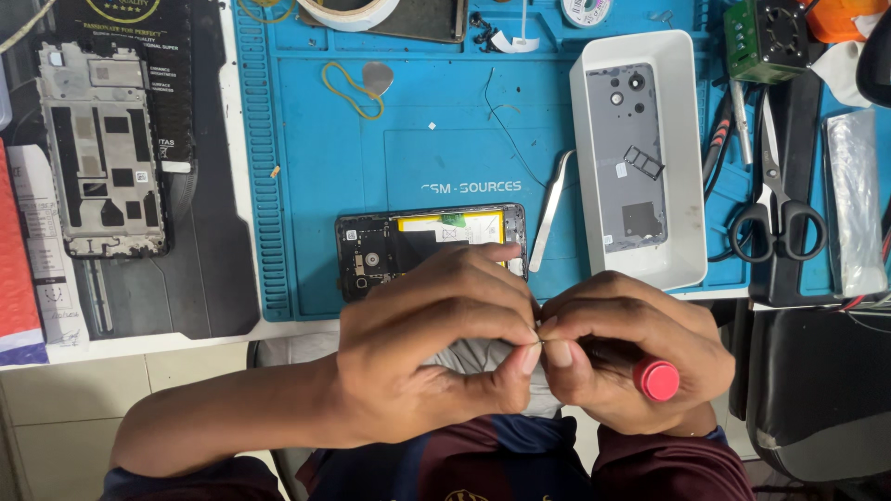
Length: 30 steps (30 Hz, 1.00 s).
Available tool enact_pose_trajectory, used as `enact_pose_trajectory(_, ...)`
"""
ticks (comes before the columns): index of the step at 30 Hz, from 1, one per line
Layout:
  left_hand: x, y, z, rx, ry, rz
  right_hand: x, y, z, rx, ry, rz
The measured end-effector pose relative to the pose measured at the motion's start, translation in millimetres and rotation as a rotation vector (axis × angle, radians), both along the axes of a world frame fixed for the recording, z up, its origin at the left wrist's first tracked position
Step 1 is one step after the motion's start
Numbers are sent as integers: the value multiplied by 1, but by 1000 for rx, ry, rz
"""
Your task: The person repairs a disassembled smartphone at a workbench. They hold and turn over the phone body, use a screwdriver on the internal board, pick up and handle small screws between their fingers, and work on components with a tool before setting the phone down on the mat.
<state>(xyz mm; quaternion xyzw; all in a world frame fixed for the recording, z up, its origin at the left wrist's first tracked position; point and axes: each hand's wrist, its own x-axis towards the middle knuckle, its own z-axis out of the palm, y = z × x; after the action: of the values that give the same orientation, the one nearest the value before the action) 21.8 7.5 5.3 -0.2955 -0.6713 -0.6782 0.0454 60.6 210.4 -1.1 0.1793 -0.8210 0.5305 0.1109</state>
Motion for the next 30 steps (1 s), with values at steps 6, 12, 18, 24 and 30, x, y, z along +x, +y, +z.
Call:
enact_pose_trajectory(6, 2, -6, -3, 43, -170, -96, -3, 5, 5, -96, -95, 55)
enact_pose_trajectory(12, 3, -9, -7, 109, -276, -153, -11, 5, 11, -78, -63, 109)
enact_pose_trajectory(18, 6, -11, -14, 90, -261, -157, -12, 3, 16, 39, 42, 78)
enact_pose_trajectory(24, 25, -19, -22, 8, -120, 87, 2, -15, 25, 383, -13, 66)
enact_pose_trajectory(30, 48, -45, -24, -54, 13, 293, 13, -38, -10, 404, 93, 64)
